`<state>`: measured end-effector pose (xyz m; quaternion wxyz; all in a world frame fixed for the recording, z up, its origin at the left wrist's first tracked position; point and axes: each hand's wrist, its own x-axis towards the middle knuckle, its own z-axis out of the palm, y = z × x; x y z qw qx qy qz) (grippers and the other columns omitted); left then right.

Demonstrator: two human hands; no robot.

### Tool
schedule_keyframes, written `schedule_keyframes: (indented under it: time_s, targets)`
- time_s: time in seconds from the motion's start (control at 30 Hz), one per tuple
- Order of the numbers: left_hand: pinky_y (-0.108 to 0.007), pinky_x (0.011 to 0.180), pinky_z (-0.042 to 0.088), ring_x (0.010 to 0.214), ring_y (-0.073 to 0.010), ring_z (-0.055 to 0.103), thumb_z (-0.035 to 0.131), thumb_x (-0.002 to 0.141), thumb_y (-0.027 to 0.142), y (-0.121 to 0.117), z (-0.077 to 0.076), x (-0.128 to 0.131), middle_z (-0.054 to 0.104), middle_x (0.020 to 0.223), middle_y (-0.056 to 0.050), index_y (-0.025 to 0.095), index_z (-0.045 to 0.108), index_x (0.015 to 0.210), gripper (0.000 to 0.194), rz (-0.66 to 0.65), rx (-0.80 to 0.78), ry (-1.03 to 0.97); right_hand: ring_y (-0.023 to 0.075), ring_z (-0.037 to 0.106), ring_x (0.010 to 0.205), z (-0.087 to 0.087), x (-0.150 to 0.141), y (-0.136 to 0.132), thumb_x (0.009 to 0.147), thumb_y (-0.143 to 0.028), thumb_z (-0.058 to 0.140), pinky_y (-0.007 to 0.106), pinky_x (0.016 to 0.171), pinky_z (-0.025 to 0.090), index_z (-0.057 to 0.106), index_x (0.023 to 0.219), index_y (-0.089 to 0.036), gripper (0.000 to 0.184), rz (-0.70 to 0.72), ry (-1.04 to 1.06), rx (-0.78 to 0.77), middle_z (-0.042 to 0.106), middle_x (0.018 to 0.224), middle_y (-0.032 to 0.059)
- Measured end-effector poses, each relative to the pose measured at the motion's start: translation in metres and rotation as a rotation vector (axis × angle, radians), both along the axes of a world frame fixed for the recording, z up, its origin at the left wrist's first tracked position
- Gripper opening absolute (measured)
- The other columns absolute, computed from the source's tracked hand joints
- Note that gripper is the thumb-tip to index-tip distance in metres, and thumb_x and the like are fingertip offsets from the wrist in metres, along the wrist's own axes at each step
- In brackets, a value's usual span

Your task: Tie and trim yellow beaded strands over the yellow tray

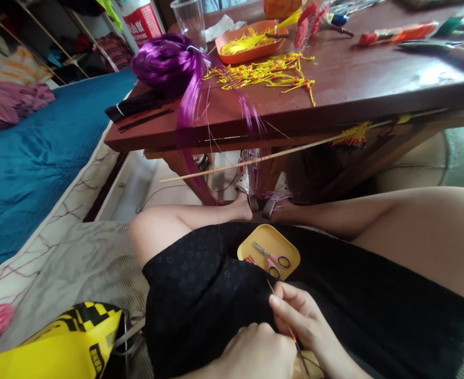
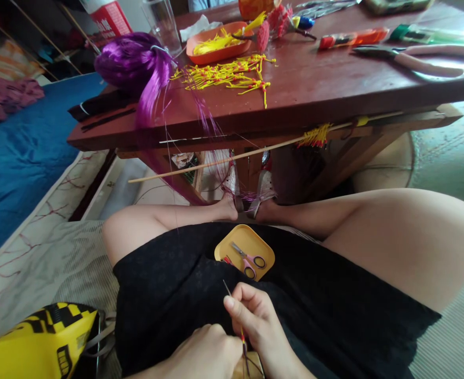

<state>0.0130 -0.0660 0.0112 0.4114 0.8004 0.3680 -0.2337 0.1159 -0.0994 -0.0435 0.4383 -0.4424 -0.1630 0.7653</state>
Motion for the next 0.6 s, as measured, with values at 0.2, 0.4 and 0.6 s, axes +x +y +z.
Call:
schedule_keyframes:
  time_s: [0.2, 0.4, 0.6]
  targets:
    - [-0.023, 0.031, 0.014, 0.025, -0.0124, 0.033, 0.039, 0.079, 0.062, -0.007, -0.005, -0.001, 0.043, 0.031, -0.002, 0.017, 0.072, 0.060, 0.060, 0.037, 0.106, -0.114, 0.0037, 0.016, 0.040, -0.001, -0.005, 0.002, 0.071, -0.050, 0.065, 0.019, 0.039, 0.013, 0.038, 0.057, -0.019, 0.044, -0.030, -0.018, -0.016, 0.030, 0.041, -0.0112]
    - [-0.020, 0.039, 0.020, 0.039, -0.0064, 0.024, 0.065, 0.069, 0.038, 0.004, -0.005, -0.005, 0.027, 0.044, 0.009, 0.017, 0.056, 0.057, 0.025, 0.434, -0.238, -0.250, 0.0070, 0.025, 0.044, 0.021, 0.019, 0.013, 0.078, -0.049, 0.058, 0.020, 0.040, 0.020, 0.042, 0.058, -0.019, 0.039, -0.060, -0.325, 0.207, 0.033, 0.048, -0.0078]
    - [-0.014, 0.030, 0.023, 0.031, 0.0004, 0.030, 0.068, 0.065, 0.051, 0.023, -0.014, -0.019, 0.048, 0.067, 0.008, 0.021, 0.041, 0.092, 0.049, 0.947, -0.688, -0.764, 0.0116, 0.036, 0.048, 0.036, 0.069, 0.035, 0.081, -0.044, 0.056, 0.024, 0.043, 0.030, 0.052, 0.061, -0.021, 0.030, -0.279, -0.751, 0.419, 0.041, 0.053, -0.0030]
